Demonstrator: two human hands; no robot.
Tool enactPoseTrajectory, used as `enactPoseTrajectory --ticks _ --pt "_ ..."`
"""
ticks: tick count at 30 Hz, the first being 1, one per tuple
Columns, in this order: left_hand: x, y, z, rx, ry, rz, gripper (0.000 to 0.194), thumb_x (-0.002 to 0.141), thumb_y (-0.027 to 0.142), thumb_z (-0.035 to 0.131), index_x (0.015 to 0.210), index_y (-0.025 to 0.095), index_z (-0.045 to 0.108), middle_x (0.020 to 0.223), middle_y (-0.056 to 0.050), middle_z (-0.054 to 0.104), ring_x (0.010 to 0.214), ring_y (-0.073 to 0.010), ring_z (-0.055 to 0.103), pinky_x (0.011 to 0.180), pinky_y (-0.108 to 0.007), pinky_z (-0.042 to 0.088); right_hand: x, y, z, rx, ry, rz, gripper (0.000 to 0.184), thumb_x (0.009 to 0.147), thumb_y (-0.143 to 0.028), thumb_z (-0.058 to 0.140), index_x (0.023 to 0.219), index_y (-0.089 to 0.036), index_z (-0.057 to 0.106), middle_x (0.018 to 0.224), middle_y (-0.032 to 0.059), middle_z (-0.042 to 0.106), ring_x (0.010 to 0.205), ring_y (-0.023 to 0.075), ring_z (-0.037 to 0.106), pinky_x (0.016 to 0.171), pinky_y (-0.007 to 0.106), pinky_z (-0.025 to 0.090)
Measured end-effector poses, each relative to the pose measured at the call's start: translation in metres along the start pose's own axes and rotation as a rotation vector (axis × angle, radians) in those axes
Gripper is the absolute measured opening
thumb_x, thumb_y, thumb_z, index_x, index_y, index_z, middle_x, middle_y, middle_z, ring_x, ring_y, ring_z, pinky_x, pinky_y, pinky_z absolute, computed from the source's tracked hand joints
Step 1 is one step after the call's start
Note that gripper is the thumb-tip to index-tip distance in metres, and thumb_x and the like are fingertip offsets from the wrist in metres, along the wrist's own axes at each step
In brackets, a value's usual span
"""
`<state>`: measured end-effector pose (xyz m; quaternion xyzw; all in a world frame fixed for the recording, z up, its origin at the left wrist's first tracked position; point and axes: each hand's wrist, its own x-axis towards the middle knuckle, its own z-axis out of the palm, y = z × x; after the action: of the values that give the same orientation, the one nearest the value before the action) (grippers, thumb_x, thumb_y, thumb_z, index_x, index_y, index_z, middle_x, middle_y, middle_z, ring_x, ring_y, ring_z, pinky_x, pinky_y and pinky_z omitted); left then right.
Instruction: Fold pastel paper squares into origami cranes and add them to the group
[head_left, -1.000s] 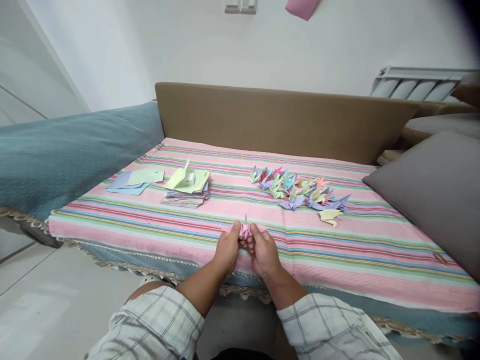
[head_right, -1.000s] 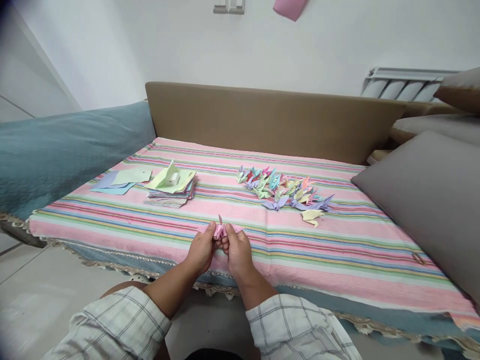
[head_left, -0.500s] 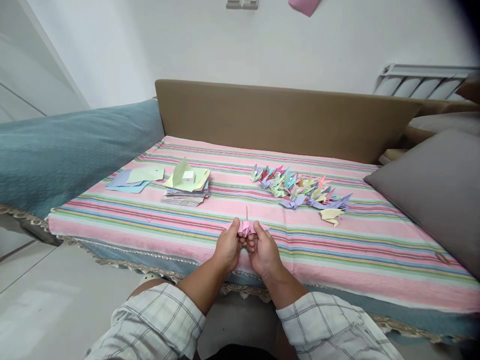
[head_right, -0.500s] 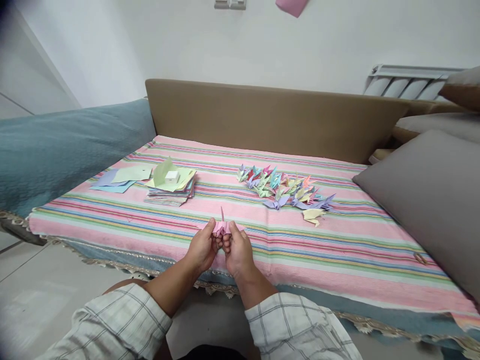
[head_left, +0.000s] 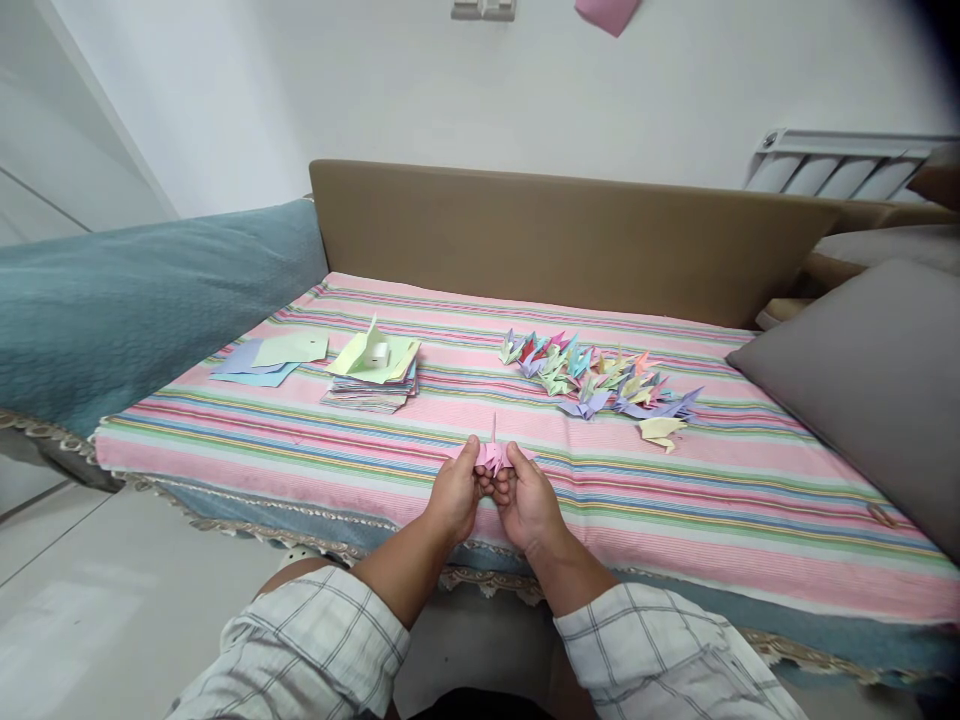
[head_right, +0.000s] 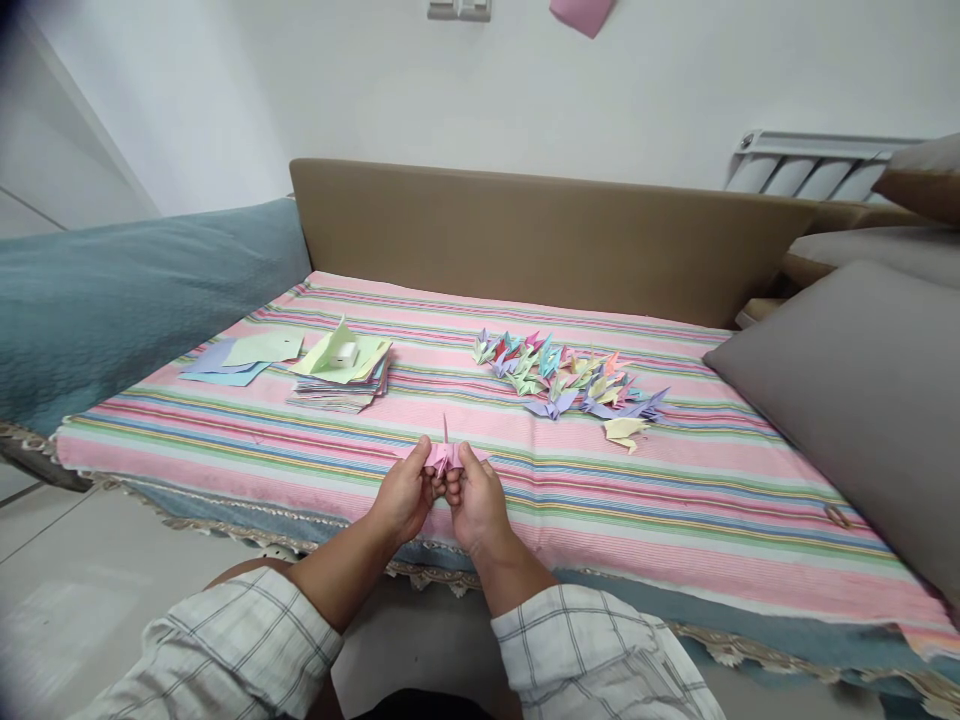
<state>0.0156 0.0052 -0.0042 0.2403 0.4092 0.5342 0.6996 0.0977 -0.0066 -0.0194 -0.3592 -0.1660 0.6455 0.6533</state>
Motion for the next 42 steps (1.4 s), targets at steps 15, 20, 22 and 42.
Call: enactPoseTrajectory --ticks 15,20,22,42 --pt "0.000 0.009 -0.003 -0.030 -0.029 0.056 0.038 0.063 0.047 0.070 0.062 0.014 0.053 0.047 0.004 0.049 0.042 -0.0066 0.044 0.044 -0.020 0.039 -0.002 -0.014 0.004 0.038 0.012 0.011 0.036 0.074 -0.051 0.060 0.065 -0.017 0.052 0.046 -0.0054 0.047 0.037 0.0056 0.039 0.033 0.017 0.028" --pt "0.001 0.014 -0.004 -0.048 -0.025 0.086 0.035 0.061 0.042 0.073 0.066 0.015 0.050 0.050 0.006 0.048 0.042 -0.0057 0.044 0.043 -0.018 0.039 0.000 -0.017 0.002 0.070 0.030 -0.026 0.028 0.069 -0.041 0.069 0.072 -0.019 0.052 0.053 -0.0068 0.051 0.039 0.0049 0.040 0.032 0.016 0.029" --pt "0.002 0.014 -0.004 -0.007 -0.046 0.118 0.036 0.061 0.043 0.072 0.067 0.015 0.050 0.052 0.006 0.049 0.042 -0.0051 0.043 0.043 -0.018 0.039 0.000 -0.019 0.000 0.066 0.029 -0.041 0.029 0.066 -0.039 0.072 0.072 -0.019 0.051 0.053 -0.0079 0.049 0.039 0.0046 0.040 0.033 0.016 0.030" --pt "0.005 0.015 -0.009 -0.051 -0.037 0.117 0.038 0.061 0.043 0.073 0.062 0.016 0.046 0.050 0.007 0.045 0.043 -0.0051 0.045 0.045 -0.019 0.042 0.010 -0.026 -0.011 0.066 0.051 -0.023 0.032 0.069 -0.042 0.070 0.066 -0.020 0.047 0.048 -0.0085 0.045 0.039 0.0053 0.043 0.032 0.016 0.031"
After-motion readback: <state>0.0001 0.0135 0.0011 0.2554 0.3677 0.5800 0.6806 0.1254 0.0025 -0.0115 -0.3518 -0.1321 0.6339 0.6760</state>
